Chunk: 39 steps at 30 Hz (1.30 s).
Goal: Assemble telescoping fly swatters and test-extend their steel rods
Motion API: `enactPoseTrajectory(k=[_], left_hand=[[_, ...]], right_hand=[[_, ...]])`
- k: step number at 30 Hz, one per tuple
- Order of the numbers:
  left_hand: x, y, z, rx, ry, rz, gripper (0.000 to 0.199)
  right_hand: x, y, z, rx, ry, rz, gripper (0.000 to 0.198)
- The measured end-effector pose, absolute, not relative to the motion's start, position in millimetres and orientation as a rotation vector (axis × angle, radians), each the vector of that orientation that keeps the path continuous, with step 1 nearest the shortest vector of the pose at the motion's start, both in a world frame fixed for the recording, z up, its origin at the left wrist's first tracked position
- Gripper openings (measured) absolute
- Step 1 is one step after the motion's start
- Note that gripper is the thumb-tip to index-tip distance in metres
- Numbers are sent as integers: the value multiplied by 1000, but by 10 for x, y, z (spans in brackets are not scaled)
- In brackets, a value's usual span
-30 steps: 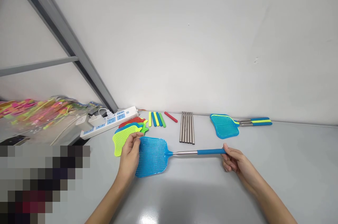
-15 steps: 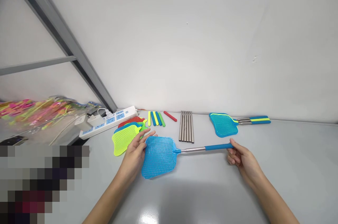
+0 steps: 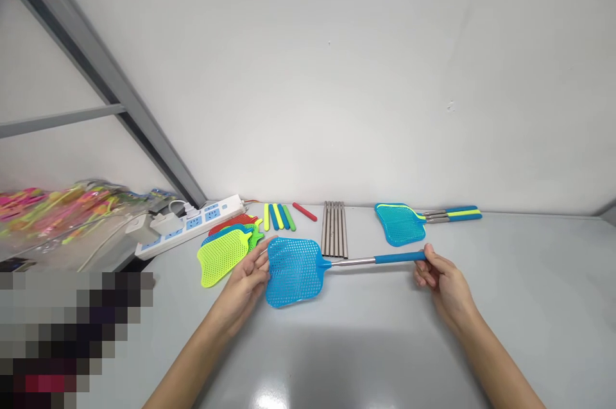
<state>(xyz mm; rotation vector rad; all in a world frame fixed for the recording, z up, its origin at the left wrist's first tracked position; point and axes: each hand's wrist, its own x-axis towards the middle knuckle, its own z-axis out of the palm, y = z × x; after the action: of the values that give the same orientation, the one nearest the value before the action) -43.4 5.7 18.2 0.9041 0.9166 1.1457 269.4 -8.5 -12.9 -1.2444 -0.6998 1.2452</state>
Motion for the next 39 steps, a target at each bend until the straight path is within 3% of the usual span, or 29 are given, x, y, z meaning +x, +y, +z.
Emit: enactPoseTrajectory(k=[13,34,39], left_hand=[[-458,52,174,869,927,1053,48],[-486,64,155,904,968,1091,45],[-462,67,167,946,997,1114,54]], right_hand=[[2712,-92,-134,-1193,-572,1234,30],[2715,-103,-128,-1221,-647,1246,30],[2715,-98,-140,-1210,-610,1266,30]])
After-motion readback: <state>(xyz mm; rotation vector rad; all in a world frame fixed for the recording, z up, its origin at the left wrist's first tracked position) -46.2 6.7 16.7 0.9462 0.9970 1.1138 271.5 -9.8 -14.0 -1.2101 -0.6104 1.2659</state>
